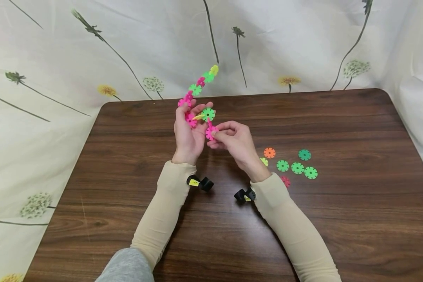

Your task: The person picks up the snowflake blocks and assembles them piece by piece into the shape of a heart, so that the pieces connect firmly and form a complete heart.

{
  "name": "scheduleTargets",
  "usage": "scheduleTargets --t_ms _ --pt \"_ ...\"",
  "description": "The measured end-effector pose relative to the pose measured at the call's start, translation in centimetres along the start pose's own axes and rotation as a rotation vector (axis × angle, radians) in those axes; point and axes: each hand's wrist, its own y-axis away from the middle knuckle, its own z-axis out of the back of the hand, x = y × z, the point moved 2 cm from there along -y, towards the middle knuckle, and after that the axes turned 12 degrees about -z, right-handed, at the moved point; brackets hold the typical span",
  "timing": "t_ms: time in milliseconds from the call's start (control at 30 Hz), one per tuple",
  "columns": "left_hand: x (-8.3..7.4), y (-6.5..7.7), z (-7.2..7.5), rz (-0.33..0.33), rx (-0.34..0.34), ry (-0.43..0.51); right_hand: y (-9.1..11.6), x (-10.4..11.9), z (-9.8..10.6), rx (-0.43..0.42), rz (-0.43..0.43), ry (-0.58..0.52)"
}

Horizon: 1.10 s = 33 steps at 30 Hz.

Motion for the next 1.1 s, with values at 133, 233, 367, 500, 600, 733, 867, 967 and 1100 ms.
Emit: scheduleTargets --t_ms 133,233,367,500,600,733,867,967,1100 --pt "-0.2 -0.1 0.1 0.018 -0.006 0.029 -0.1 0.0 0.0 0.042 -0.015 0.015" --pt "-0.2 -0.2 0.2 0.035 -0.016 0.046 -0.2 -0.1 0.1 0.06 -0.026 0.032" --pt "-0.1 -0.3 0.3 0.059 -0.013 0.052 -0.3 -0.1 0.3 0.071 -0.034 0.059" --pt "0.0 -0.3 0.3 0.093 0.007 0.063 -0.2 0.1 0.7 0.07 -0.021 0.074" --pt "0.0 -0.3 0.3 0.115 0.023 0.077 -0.2 0.2 0.9 0.069 -0.015 0.081" --pt "0.1 -0.4 0.3 0.124 0.039 0.086 -0.3 0.2 1.0 0.082 -0.032 0.094" --pt "0.2 -0.4 0.4 0.128 0.024 0.101 0.0 0.5 0.9 0.088 -0.059 0.15" --pt "0.2 -0.5 0.4 0.134 0.007 0.111 1.1 2.1 0.7 0.082 -0.078 0.22" --pt "0.1 -0.5 0.5 0.143 -0.003 0.106 4.7 7.2 -0.6 -0.01 -0.088 0.367"
